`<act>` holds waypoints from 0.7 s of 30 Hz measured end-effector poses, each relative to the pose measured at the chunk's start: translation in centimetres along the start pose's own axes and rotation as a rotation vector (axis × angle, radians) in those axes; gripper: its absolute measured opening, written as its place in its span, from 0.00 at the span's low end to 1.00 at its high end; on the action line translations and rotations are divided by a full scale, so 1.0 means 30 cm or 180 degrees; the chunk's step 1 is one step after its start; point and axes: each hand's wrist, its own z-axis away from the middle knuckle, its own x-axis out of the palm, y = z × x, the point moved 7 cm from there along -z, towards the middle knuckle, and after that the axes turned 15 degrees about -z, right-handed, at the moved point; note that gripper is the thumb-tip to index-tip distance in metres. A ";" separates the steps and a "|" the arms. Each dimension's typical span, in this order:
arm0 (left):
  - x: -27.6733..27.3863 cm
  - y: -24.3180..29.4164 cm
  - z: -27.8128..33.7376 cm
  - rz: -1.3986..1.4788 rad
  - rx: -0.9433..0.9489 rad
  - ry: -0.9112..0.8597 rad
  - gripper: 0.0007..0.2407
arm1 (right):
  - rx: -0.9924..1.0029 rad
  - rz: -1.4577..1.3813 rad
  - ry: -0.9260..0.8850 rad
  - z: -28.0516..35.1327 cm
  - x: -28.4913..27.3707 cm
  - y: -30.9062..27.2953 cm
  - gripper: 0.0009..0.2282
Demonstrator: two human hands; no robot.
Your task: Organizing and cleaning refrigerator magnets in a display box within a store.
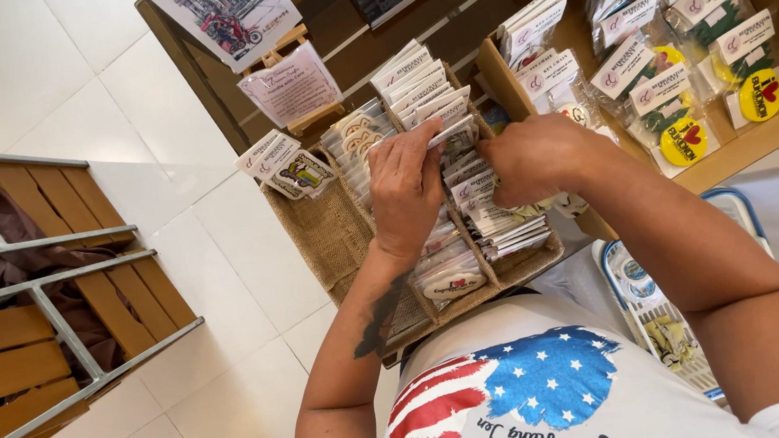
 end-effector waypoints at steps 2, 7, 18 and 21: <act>0.004 0.003 0.001 -0.0042 0.0031 0.0016 0.11 | -0.0018 -0.0071 -0.0004 -0.007 -0.002 -0.002 0.23; 0.007 -0.007 0.003 -0.0134 0.0054 0.0086 0.11 | -0.0063 -0.0074 -0.0013 0.027 -0.053 -0.040 0.23; 0.003 0.014 0.009 -0.0127 0.0103 0.0060 0.12 | 0.0098 0.0055 -0.0173 -0.070 -0.001 0.007 0.18; 0.004 -0.009 0.008 -0.0085 0.0070 0.0089 0.10 | 0.0207 -0.0135 -0.0219 -0.062 -0.016 -0.002 0.21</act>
